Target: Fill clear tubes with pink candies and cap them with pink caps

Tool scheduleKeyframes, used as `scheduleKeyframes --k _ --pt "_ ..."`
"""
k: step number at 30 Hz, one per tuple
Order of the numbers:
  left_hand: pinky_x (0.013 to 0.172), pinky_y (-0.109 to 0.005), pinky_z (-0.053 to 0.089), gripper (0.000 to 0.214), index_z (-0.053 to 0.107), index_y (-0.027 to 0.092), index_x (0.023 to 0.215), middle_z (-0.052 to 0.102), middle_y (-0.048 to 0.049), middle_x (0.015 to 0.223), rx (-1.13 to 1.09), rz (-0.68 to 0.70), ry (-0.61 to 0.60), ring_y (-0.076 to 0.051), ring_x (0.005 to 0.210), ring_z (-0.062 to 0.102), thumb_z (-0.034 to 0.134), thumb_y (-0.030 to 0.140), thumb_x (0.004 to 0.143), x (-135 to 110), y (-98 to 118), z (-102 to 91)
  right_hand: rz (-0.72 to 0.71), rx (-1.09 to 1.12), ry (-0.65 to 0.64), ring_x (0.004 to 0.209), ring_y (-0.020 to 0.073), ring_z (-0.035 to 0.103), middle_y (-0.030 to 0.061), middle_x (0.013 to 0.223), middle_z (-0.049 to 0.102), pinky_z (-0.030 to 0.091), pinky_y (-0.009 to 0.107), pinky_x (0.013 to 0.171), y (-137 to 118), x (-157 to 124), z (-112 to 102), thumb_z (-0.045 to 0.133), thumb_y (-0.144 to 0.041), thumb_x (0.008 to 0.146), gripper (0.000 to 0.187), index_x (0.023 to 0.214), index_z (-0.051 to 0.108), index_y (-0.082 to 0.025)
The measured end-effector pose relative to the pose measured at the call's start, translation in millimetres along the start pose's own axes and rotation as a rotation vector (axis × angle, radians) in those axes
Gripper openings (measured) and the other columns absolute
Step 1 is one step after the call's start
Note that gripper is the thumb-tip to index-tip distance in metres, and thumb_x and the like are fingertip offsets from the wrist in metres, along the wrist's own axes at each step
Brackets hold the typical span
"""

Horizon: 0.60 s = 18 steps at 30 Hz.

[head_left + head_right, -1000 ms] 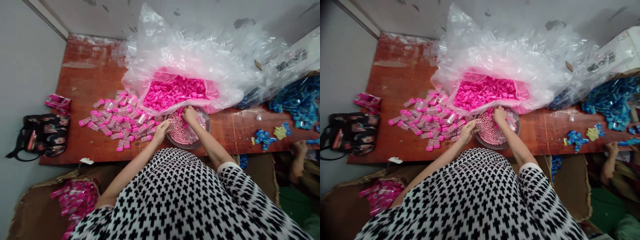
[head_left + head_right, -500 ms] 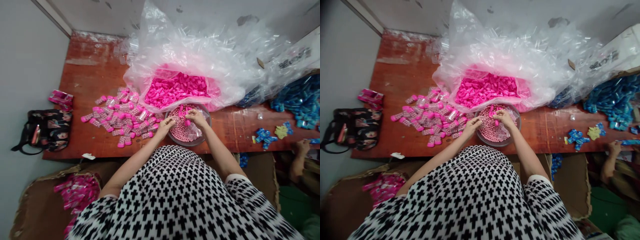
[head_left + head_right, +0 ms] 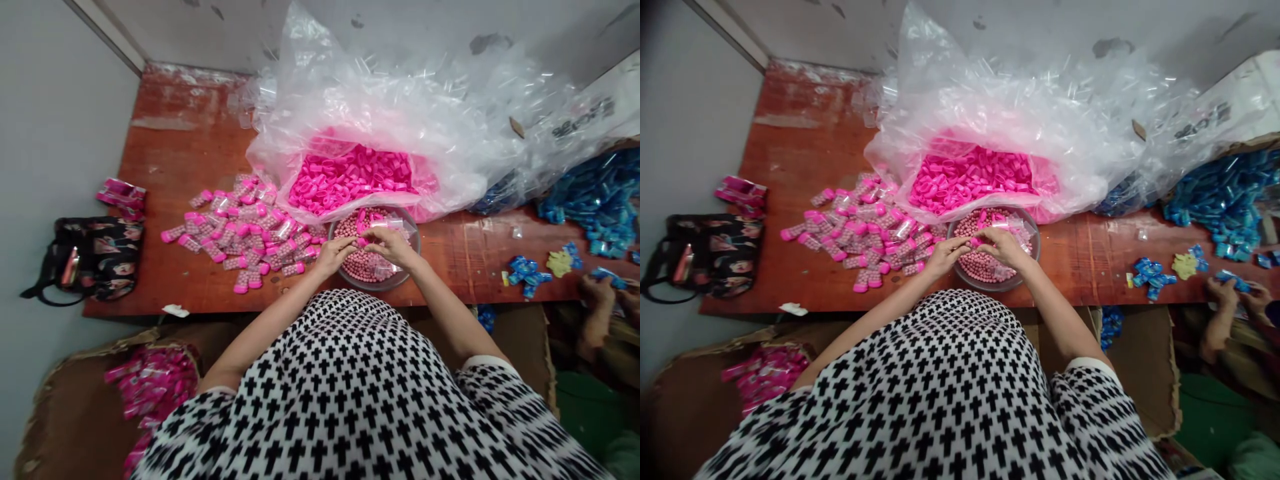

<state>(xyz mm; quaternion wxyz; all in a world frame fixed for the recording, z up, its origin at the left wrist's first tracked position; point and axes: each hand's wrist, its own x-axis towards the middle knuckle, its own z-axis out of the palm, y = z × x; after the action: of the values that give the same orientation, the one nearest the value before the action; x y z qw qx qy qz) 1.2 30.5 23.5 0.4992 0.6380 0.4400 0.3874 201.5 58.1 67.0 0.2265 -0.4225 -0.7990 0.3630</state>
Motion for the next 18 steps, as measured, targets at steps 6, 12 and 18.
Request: scheduleKeyframes --k 6,12,18 --pt "0.083 -0.032 0.049 0.028 0.07 0.017 0.101 0.071 -0.0078 0.101 -0.024 -0.013 -0.003 -0.02 0.09 0.065 0.058 0.033 0.082 1.0 5.4 2.9 -0.07 -0.06 0.164 0.082 0.0168 0.059 0.0076 0.095 0.066 0.047 0.03 0.074 -4.1 -3.6 3.5 0.057 -0.037 0.085 0.03 0.11 0.06 -0.021" --pt "0.078 -0.03 0.05 0.028 0.07 0.019 0.1 0.072 -0.0052 0.098 -0.039 -0.01 0.01 -0.018 0.086 0.066 0.059 0.034 0.081 -0.1 6.2 2.2 -0.156 -0.172 0.093 0.074 0.0163 0.056 0.0054 0.082 0.062 0.045 0.029 0.068 -5.7 -3.8 3.5 0.053 -0.035 0.088 0.026 0.107 0.06 -0.019" --pt "0.083 -0.032 0.051 0.028 0.072 0.018 0.098 0.072 -0.0071 0.097 -0.072 0.039 0.145 -0.019 0.088 0.067 0.059 0.034 0.08 10.8 21.1 -8.9 -0.172 -0.185 0.078 0.073 0.0174 0.056 0.0064 0.079 0.06 0.046 0.03 0.066 -9.8 -18.1 16.6 0.049 -0.034 0.09 0.022 0.1 0.061 -0.019"
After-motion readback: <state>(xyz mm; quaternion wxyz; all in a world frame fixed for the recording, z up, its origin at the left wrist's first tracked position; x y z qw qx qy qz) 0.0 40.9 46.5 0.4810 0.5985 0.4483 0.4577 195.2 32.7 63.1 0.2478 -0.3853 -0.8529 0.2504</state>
